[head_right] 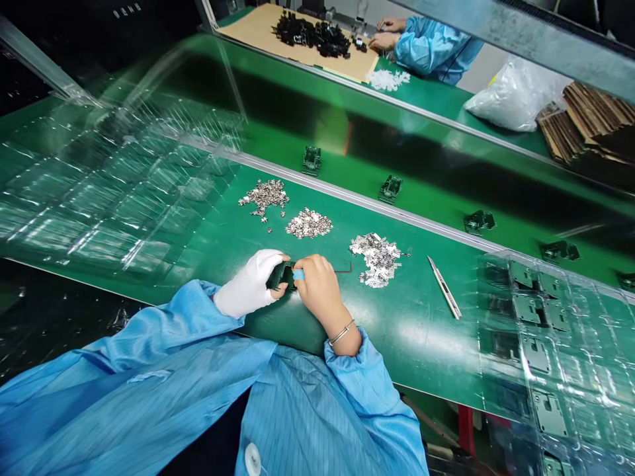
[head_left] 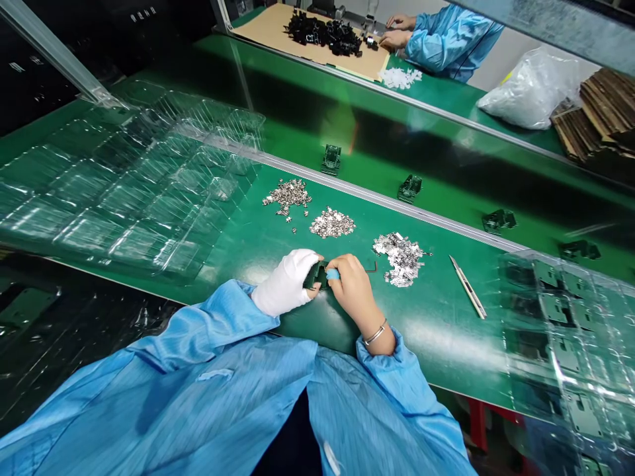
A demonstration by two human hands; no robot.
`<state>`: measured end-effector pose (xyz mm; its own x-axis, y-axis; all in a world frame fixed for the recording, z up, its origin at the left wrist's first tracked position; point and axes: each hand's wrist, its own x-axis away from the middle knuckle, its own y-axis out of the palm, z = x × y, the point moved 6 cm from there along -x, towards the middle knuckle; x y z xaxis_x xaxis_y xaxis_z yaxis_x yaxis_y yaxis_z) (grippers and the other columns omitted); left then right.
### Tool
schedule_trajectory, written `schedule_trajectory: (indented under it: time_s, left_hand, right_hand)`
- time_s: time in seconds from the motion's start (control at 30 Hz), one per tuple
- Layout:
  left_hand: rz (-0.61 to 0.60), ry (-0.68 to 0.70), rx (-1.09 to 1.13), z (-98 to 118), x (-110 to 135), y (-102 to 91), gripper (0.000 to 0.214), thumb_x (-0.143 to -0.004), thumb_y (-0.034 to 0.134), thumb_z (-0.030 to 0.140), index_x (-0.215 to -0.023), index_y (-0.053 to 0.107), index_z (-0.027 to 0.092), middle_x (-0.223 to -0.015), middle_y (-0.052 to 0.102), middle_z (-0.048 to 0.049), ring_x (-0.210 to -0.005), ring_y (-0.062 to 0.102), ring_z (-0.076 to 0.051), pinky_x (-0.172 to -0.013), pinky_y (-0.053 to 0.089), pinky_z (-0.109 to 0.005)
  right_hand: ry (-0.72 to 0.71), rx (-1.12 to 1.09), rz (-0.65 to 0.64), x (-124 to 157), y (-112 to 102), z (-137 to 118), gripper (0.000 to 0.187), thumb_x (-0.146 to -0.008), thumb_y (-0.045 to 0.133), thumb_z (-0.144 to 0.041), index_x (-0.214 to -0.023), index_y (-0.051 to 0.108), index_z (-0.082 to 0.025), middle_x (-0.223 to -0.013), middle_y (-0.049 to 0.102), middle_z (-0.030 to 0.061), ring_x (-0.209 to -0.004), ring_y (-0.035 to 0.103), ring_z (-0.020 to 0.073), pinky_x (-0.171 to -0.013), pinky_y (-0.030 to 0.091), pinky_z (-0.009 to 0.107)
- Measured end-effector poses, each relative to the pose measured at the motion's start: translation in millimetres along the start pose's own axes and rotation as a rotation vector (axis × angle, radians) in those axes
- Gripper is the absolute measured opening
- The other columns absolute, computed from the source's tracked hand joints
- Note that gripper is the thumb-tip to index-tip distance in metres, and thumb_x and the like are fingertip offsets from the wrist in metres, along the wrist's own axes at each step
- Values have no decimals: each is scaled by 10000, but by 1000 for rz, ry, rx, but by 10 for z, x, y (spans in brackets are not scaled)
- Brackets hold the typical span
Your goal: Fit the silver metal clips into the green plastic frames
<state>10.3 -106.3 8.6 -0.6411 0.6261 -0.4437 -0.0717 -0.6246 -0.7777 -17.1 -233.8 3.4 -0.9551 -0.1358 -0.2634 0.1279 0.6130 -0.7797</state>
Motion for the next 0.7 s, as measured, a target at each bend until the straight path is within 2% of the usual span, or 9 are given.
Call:
schedule_trajectory:
  time_s: [0.13, 0.23, 0.3, 0.37, 0.43, 0.5, 0.6, 0.7]
  left_hand:
    - [-77, -31, -36, 21, -20, 8, 379, -740, 537, 225, -1103, 506, 122, -1070, 571, -150, -1004, 570, -298, -866, 488, -439]
    - [-112, -93, 100, -33, -31, -21, 456, -732, 564, 255, -1157, 471, 118, -1122, 555, -149, -1056, 559, -278, -915, 475, -413]
    - [-181, -133, 204, -65, -53, -30, 538, -731, 593, 301, -1212, 437, 118, -1160, 552, -141, -1076, 559, -257, -922, 475, -381]
    - [-286, -175, 233, -83, -90, -28, 470, -764, 575, 310, -1189, 472, 138, -1140, 583, -111, -1048, 578, -236, -897, 479, -354]
    - [-375, -219, 167, -96, -136, -32, 272, -813, 512, 255, -1063, 559, 161, -1036, 630, -71, -967, 602, -215, -842, 479, -333]
    - [-428, -228, 44, -95, -181, -42, 165, -828, 471, 195, -916, 608, 166, -905, 644, -53, -873, 608, -210, -782, 466, -326]
    - [-458, -174, -112, -64, -218, -45, 149, -820, 473, 160, -818, 622, 165, -807, 623, -55, -812, 593, -219, -744, 442, -332]
    - [-458, -136, -169, -43, -210, -33, 146, -819, 475, 155, -792, 618, 168, -783, 609, -55, -795, 583, -219, -732, 435, -331]
  right_hand:
    - [41, 23, 23, 7, -19, 6, 167, -828, 432, -121, -905, 558, -199, -950, 593, 89, -916, 524, 235, -810, 448, 359]
    - [91, -98, 48, 16, -38, 18, 187, -829, 428, -115, -934, 556, -203, -1028, 609, 82, -975, 555, 209, -841, 456, 325]
    - [110, -168, 3, 16, -8, 15, 195, -820, 436, -103, -932, 560, -202, -976, 639, 59, -911, 592, 186, -814, 465, 296]
    - [109, -160, -58, 15, 35, -5, 190, -814, 448, -98, -914, 571, -203, -905, 657, 40, -843, 607, 179, -778, 466, 283]
    - [85, -103, -89, 12, 61, -42, 180, -822, 452, -107, -907, 581, -200, -912, 664, 48, -855, 609, 188, -776, 460, 287]
    - [65, -47, -106, 11, 77, -78, 182, -835, 446, -117, -917, 586, -199, -928, 665, 56, -873, 605, 195, -781, 456, 290]
    - [56, 5, -129, 12, 91, -114, 190, -843, 436, -122, -927, 587, -200, -918, 662, 57, -866, 600, 197, -772, 458, 291]
    - [46, 30, -145, 9, 107, -142, 195, -832, 438, -110, -933, 583, -191, -923, 659, 68, -871, 596, 205, -772, 464, 302]
